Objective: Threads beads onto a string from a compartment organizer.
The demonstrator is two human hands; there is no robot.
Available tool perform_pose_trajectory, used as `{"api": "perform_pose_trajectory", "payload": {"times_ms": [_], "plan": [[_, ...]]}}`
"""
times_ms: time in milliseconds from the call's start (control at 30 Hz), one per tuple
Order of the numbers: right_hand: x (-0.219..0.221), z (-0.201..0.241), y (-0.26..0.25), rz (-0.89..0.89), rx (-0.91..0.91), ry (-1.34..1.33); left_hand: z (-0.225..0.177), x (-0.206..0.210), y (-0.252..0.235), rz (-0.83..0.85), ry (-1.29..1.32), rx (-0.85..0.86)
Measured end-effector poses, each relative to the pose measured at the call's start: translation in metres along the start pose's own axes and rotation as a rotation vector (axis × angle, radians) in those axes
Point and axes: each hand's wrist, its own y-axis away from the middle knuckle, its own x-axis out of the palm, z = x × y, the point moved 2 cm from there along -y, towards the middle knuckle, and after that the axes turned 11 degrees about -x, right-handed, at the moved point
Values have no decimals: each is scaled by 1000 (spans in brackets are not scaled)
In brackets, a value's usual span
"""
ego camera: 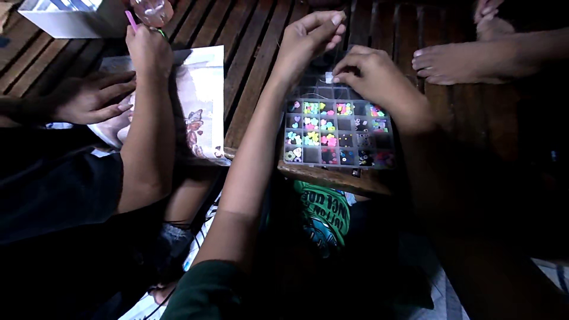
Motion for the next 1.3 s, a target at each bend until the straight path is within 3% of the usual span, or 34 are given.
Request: {"api": "perform_pose_trajectory", "payload": {"times_ms": [800, 1100, 1300], "plan": [[5, 7, -2, -51, -75, 7, -1, -2, 2, 16, 13, 13], [5, 7, -2, -230, 157, -404, 0, -5, 3, -66, -168, -19], [2, 10, 3, -214, 213, -365, 4, -1, 2, -73, -182, -7]]}}
